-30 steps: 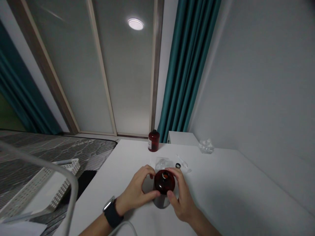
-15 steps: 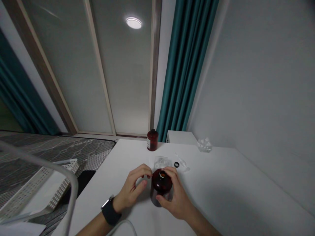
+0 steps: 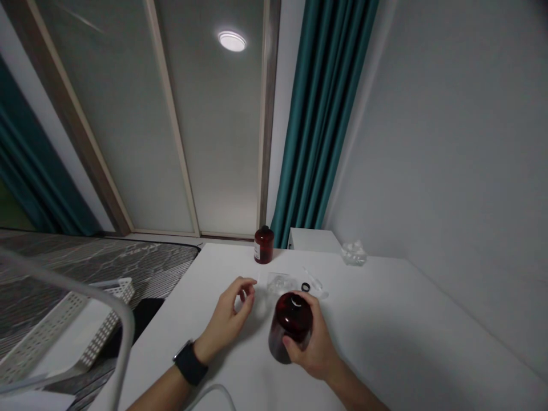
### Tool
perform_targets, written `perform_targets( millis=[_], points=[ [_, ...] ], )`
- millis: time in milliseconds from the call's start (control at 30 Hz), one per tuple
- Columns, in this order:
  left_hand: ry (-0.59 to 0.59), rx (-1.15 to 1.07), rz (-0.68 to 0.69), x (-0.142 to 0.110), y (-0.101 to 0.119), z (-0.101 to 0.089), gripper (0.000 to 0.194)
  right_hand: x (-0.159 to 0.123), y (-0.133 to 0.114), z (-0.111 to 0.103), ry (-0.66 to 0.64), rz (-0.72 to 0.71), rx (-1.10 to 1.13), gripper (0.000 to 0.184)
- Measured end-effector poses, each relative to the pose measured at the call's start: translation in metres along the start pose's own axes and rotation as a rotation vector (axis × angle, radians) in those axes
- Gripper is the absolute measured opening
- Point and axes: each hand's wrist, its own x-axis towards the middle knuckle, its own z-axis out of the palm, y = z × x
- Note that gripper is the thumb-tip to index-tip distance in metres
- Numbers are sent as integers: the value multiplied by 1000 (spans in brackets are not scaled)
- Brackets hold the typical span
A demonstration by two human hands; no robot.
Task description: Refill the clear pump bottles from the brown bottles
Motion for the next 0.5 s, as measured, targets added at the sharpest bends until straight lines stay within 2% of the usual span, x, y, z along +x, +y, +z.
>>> perform_targets(
  millis=[67, 233, 400, 500],
  points=[
    [-43, 26, -26, 1, -5, 5, 27, 2, 6, -6, 40, 16, -7, 63],
    [-166, 58, -56, 8, -15, 18, 59, 4, 24, -21, 106, 96, -39, 61],
    [-267, 44, -74, 25, -29, 27, 86, 9, 32, -30, 92, 137, -39, 60],
    [-296, 43, -85, 32, -37, 34, 94, 12, 35, -32, 84, 174, -4, 59]
  ],
)
